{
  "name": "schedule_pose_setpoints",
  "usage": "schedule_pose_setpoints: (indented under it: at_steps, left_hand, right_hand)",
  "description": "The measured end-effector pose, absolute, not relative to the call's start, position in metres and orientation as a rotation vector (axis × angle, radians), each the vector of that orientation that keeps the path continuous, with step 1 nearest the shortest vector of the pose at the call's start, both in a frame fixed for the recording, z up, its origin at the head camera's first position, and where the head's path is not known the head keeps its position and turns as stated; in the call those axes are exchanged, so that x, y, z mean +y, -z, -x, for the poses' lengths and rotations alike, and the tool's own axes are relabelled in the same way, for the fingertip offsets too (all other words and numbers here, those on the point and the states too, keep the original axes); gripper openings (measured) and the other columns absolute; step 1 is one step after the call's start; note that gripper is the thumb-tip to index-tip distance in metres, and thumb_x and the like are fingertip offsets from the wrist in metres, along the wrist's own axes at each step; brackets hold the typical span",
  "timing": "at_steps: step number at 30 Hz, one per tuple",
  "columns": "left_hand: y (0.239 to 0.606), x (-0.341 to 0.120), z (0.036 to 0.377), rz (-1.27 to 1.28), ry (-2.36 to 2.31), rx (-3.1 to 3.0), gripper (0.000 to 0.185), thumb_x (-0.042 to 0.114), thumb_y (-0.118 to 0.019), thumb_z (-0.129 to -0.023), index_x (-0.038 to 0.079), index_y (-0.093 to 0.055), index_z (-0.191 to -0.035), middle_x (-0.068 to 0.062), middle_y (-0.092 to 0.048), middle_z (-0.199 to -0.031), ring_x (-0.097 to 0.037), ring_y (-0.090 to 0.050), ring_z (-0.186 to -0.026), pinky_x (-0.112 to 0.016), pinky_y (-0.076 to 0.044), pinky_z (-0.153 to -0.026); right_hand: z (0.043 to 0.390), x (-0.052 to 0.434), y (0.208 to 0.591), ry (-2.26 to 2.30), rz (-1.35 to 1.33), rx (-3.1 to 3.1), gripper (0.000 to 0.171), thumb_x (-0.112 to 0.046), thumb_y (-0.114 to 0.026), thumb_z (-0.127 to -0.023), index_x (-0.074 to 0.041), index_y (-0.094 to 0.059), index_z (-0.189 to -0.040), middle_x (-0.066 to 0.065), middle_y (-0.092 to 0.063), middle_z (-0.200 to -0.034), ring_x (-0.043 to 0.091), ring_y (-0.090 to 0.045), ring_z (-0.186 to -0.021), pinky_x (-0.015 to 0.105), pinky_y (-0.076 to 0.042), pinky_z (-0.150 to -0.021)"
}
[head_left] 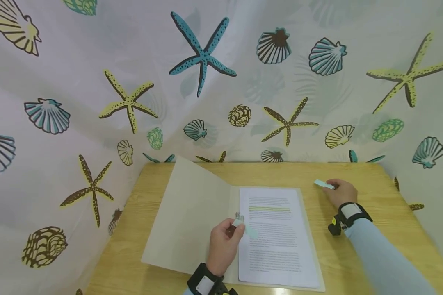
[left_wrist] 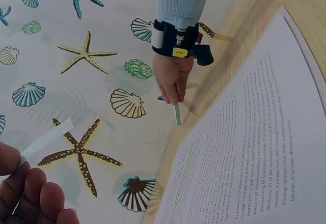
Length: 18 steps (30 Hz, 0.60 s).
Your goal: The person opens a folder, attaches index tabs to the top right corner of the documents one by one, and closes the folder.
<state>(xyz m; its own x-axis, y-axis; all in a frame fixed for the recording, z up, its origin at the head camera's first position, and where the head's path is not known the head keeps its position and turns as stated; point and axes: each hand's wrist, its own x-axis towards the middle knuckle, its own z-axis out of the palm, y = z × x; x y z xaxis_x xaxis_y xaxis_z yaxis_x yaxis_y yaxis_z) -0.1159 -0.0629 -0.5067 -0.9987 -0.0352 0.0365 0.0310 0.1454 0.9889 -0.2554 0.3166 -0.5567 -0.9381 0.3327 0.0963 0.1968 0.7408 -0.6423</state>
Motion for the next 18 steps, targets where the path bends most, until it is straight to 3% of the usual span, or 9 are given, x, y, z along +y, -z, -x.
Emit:
schedule_pose_setpoints:
  at_steps: [6,12,18]
  left_hand:
    - [0.505,-0.062,0.116,-0.008,2.019,-2.327,0.010,0.019,-0.069,-0.089,0.009,-0.068,-0.090,0.000,-0.061,-0.076,-0.014,-0.053,-0.066,-0.021,-0.041,-0.056]
    - [0.506,-0.061,0.114,0.017,2.031,-2.324,0.010,0.019,-0.068,-0.089,0.009,-0.068,-0.090,0.000,-0.061,-0.076,-0.014,-0.054,-0.066,-0.021,-0.041,-0.057]
    - [0.508,-0.059,0.113,0.043,2.025,-2.338,0.009,0.020,-0.068,-0.090,0.011,-0.069,-0.092,0.001,-0.061,-0.076,-0.014,-0.055,-0.067,-0.021,-0.043,-0.057]
  right_hand:
    - [0.271,0.309,0.571,-0.838,0.437,-2.827,0.030,-0.017,-0.068,-0.086,0.006,-0.064,-0.105,0.026,-0.064,-0.101,0.038,-0.058,-0.087,0.046,-0.045,-0.071]
    - [0.279,0.302,0.580,-0.650,0.327,-2.984,0.041,-0.020,-0.064,-0.086,0.009,-0.058,-0.115,0.025,-0.065,-0.093,0.036,-0.059,-0.075,0.047,-0.046,-0.063]
    - [0.283,0.307,0.585,-0.732,0.284,-3.113,0.052,-0.029,-0.058,-0.090,0.012,-0.052,-0.121,0.031,-0.061,-0.109,0.043,-0.059,-0.091,0.050,-0.047,-0.073]
